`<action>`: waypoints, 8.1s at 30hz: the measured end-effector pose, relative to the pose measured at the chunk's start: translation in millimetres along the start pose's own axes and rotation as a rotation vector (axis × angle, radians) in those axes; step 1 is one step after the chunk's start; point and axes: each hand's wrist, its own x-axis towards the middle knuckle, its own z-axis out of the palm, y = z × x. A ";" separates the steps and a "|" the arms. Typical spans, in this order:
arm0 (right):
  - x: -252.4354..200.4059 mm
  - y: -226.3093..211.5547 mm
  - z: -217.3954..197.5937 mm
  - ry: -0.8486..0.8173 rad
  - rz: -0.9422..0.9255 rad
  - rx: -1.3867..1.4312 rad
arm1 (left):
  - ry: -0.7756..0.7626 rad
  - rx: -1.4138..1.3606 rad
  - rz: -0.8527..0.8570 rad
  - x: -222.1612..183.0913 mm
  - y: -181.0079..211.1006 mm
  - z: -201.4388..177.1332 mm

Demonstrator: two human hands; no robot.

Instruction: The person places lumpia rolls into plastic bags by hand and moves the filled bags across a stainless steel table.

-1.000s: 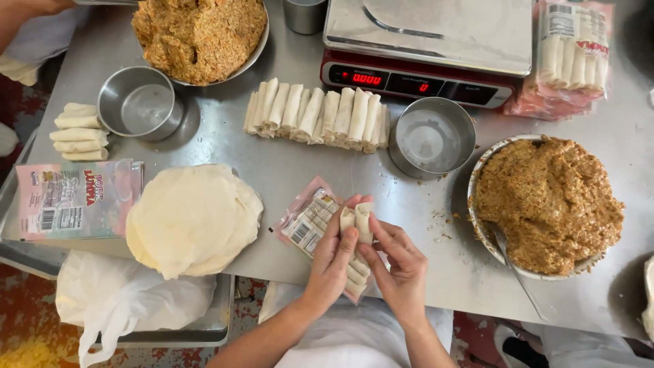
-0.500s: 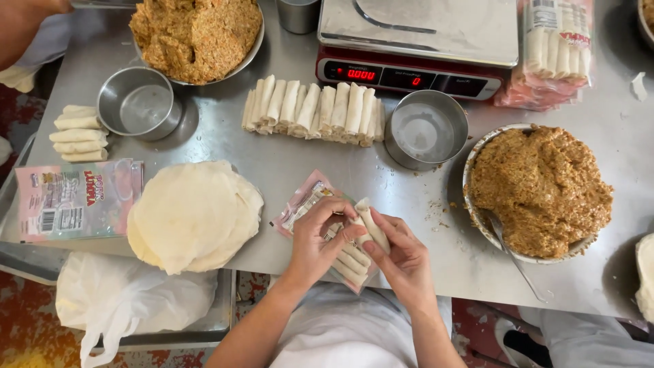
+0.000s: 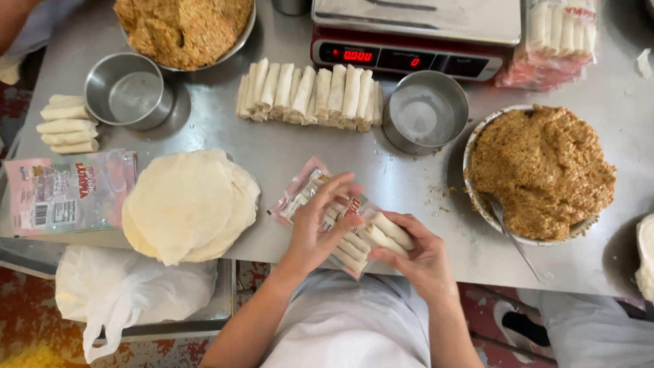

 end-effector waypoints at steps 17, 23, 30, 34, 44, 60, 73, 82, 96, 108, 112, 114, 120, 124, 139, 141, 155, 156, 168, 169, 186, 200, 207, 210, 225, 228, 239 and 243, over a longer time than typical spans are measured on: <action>35.3 67.5 -52.4 -0.592 -0.006 -0.213 | -0.309 0.961 0.563 -44.7 -85.1 -31.8; 34.4 43.6 -43.6 -0.797 0.017 -0.259 | -0.215 1.087 0.580 -56.2 -108.8 -20.4; 5.5 -2.3 -44.4 -0.711 -0.081 -0.524 | -0.191 1.127 0.534 -60.7 -113.0 -17.3; -12.1 16.0 -52.2 -0.241 0.039 -0.833 | -0.382 1.211 0.442 -63.3 -110.2 -25.2; -14.4 74.0 0.4 0.429 -0.121 -0.758 | -0.340 1.155 0.452 -59.8 -105.2 -24.2; -22.0 101.1 -17.0 0.427 -0.126 -0.237 | -0.345 1.055 0.424 -61.4 -101.2 -26.2; -5.2 74.9 4.3 0.578 -0.091 -0.274 | -0.037 0.718 0.282 -61.7 -104.4 -59.2; -8.9 66.7 3.4 0.584 -0.056 -0.427 | 0.176 0.708 0.346 -58.0 -101.4 -59.3; -30.4 58.4 3.8 0.482 0.343 -0.169 | 0.222 0.714 0.359 -55.9 -96.2 -56.9; -22.7 56.7 3.2 0.128 0.249 -0.327 | 0.214 0.759 0.349 -58.4 -99.0 -56.7; -31.7 49.9 5.9 0.298 0.277 -0.122 | 0.173 0.808 0.280 -59.4 -98.8 -57.4; -27.1 52.3 1.0 0.186 0.274 -0.077 | 0.166 0.814 0.272 -54.9 -99.7 -57.0; -30.8 36.2 19.9 0.382 0.418 -0.004 | 0.170 0.773 0.258 -58.6 -105.8 -57.8; -32.2 59.3 24.6 0.370 0.398 0.109 | 0.188 0.745 0.261 -59.9 -101.1 -56.5; -8.4 7.5 -3.3 0.288 0.345 -0.166 | 0.418 0.626 0.223 -75.0 -107.5 -46.0; -5.7 -18.6 -24.3 0.504 0.459 -0.062 | 0.449 0.627 0.216 -76.0 -108.6 -44.5; 264.3 -115.4 -17.9 0.361 -0.231 -0.234 | 0.646 0.657 0.399 -67.3 -175.8 -42.7; 262.8 -116.7 -28.4 0.354 -0.246 -0.237 | 0.656 0.654 0.414 -59.9 -183.0 -46.5; 210.2 -120.6 -94.5 0.468 -0.038 -0.284 | 0.610 0.589 0.182 -71.1 -148.0 -34.0; 207.2 -118.6 -96.8 0.467 -0.042 -0.294 | 0.595 0.574 0.145 -71.9 -147.4 -34.4; 230.8 -96.9 -104.7 0.395 0.035 -0.121 | 0.616 0.547 0.280 -64.5 -139.3 -32.1; 222.5 -160.1 -23.3 0.347 -0.375 -0.432 | 0.537 0.587 0.252 -68.3 -130.9 -41.2; 78.7 -106.5 -12.0 0.331 -0.385 -0.249 | 0.509 0.423 0.195 -73.3 -100.5 -52.9; 48.5 -37.0 -4.4 0.059 -0.384 -0.343 | 0.495 0.468 0.298 -64.7 -75.6 -55.7; -12.8 63.9 -10.4 0.098 -0.060 -0.463 | 0.156 0.786 0.281 -48.7 -101.8 -44.5; -4.6 56.1 -8.3 0.161 -0.104 -0.552 | 0.136 0.831 0.264 -48.7 -104.5 -42.8; -22.6 72.5 -4.8 0.091 -0.288 -0.687 | 0.093 0.802 0.175 -51.6 -96.2 -43.0; -18.6 61.7 -2.1 -0.041 -0.246 -0.738 | 0.106 0.802 0.197 -51.1 -95.4 -43.3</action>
